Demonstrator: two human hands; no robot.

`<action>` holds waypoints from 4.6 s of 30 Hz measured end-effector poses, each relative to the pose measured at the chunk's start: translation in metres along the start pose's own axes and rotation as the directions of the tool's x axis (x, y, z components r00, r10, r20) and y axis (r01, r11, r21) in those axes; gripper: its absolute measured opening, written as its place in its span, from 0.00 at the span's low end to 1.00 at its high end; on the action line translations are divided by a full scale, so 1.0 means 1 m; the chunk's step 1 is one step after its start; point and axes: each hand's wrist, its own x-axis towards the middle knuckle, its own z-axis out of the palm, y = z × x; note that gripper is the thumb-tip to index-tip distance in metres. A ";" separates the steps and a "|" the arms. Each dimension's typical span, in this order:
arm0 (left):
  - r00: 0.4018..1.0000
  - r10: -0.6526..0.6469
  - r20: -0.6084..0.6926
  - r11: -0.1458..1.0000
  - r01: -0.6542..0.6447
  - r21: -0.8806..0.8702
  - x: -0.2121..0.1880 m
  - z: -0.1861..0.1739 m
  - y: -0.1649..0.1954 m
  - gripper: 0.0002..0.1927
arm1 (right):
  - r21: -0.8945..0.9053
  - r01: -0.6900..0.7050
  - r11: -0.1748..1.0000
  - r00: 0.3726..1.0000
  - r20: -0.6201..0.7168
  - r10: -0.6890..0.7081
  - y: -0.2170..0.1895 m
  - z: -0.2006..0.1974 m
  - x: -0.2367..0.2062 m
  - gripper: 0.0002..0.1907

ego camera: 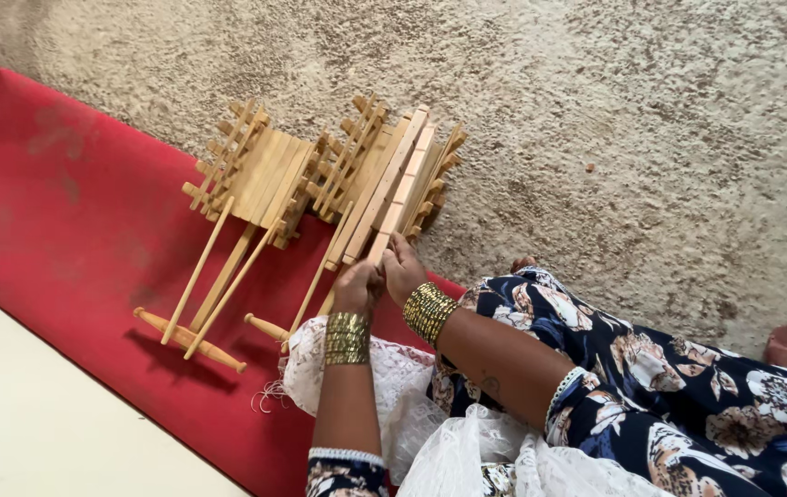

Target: The person sits on the floor and assembles wooden toy parts, inserting small wooden pegs into the holes of a long slotted wooden bar and pressing them in by hand, working on one bar at a time with finished toy frames stacked nearby.

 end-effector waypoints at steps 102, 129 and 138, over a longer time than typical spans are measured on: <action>0.848 -0.041 0.529 0.815 -0.278 0.509 -0.090 0.457 -0.221 0.21 | -0.806 0.193 0.559 0.744 -0.251 -0.619 -0.129 -0.471 -0.192 0.10; 0.926 -0.057 0.372 0.971 -0.035 0.236 -0.029 0.442 -0.250 0.22 | -0.754 0.482 0.446 0.720 0.051 -0.692 -0.151 -0.442 -0.204 0.08; 0.842 0.235 0.485 0.816 -0.442 0.372 -0.031 0.438 -0.241 0.19 | -0.786 0.551 0.279 0.621 0.163 -0.767 -0.144 -0.441 -0.204 0.10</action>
